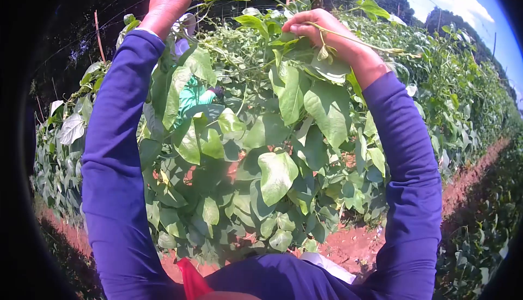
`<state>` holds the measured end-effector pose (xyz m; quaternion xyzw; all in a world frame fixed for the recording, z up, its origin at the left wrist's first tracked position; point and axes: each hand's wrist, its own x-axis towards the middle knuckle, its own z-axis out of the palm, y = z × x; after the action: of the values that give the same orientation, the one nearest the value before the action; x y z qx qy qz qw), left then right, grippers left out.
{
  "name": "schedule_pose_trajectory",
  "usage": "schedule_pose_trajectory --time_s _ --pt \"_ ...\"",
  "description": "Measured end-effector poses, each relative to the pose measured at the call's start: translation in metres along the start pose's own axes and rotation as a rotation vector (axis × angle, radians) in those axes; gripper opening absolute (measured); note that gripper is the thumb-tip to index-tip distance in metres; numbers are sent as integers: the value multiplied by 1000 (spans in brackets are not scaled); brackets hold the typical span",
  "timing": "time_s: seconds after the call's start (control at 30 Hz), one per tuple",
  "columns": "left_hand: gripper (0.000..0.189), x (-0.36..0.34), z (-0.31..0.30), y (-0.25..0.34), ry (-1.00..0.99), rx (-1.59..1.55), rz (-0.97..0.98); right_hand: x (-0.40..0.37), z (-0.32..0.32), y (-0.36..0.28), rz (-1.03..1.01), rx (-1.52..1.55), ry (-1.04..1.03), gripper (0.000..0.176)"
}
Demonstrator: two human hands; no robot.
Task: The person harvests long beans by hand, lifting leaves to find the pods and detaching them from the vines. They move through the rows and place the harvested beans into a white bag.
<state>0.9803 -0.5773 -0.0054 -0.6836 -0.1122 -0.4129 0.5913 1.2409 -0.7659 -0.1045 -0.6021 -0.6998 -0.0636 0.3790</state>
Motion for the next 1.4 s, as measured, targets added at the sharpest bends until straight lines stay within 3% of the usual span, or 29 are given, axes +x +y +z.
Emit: schedule_pose_trajectory --time_s 0.07,0.13,0.2,0.23,0.27,0.33,0.4,0.43,0.47,0.53,0.6,0.63,0.67,0.73,0.77,0.8,0.87,0.9,0.93,1.0,1.07,1.13,1.2,1.23,1.27,1.3,1.37,1.4 --pt "7 -4 39 8 -194 82 -139 -3 2 -1 107 391 253 20" --pt "10 -18 51 13 -148 -232 -179 15 -2 4 105 521 303 20" --pt "17 -21 54 15 -321 -361 -303 34 4 -6 26 771 619 21" --pt "21 -22 53 14 -416 -475 -308 49 6 -1 1 686 668 34" --pt "25 -23 52 12 -511 -587 -311 72 -1 24 -50 677 694 28" --pt "36 -28 66 7 -480 -744 -311 101 4 8 -53 634 785 23" --pt "47 -30 55 9 -515 -1201 -546 93 8 -35 -87 268 771 21" --pt "50 -23 28 11 -629 -1115 -522 116 10 -21 -193 -149 967 26" --pt "53 -19 7 10 -742 -1027 -497 130 16 -21 -186 44 889 26" --pt "35 -28 19 11 -623 -873 -319 146 20 -29 -173 -145 882 19" --pt "27 -28 16 19 -558 -597 -325 149 25 -42 -105 -461 725 9" --pt "26 -25 14 17 -593 -545 -306 157 31 -44 -89 -737 694 14" --pt "26 -24 12 19 -593 -544 -308 163 36 -45 -58 -803 620 17" --pt "27 -24 4 24 -688 -237 -329 170 43 -50 -87 -986 563 21" --pt "28 -26 1 25 -722 -193 -314 153 45 -73 82 -974 473 31" --pt "28 -32 -2 29 -724 -198 -314 150 41 -78 84 -976 468 31" --pt "24 -45 -17 39 -47 -139 -310 147 35 -78 87 -807 247 48" --pt "21 -43 -25 42 40 -191 -280 146 34 -77 94 -807 218 61" --pt "18 -38 -37 49 126 -244 -252 116 32 -103 163 -788 228 61" --pt "14 -37 -50 75 -63 -411 -297 119 31 -97 127 -756 199 62" --pt "15 -26 -62 94 -568 -450 -302 105 33 -114 179 -763 206 65" --pt "17 -35 -23 112 -568 -514 -254 91 32 -127 255 -749 176 69" --pt "19 -40 -3 127 -145 -405 -216 88 31 -124 179 -741 155 72" --pt "26 -36 -4 132 -273 -443 -256 82 32 -127 176 -742 187 71" --pt "26 -38 -3 135 -268 -452 -245 104 32 -109 132 -704 116 72" --pt "30 -42 -2 137 -249 -439 -290 124 32 -91 101 -666 51 73" --pt "33 -42 0 149 -156 -390 -290 101 25 -112 108 -551 0 58" --pt "32 -47 2 152 -81 -343 -267 143 48 -76 -36 -666 123 57"
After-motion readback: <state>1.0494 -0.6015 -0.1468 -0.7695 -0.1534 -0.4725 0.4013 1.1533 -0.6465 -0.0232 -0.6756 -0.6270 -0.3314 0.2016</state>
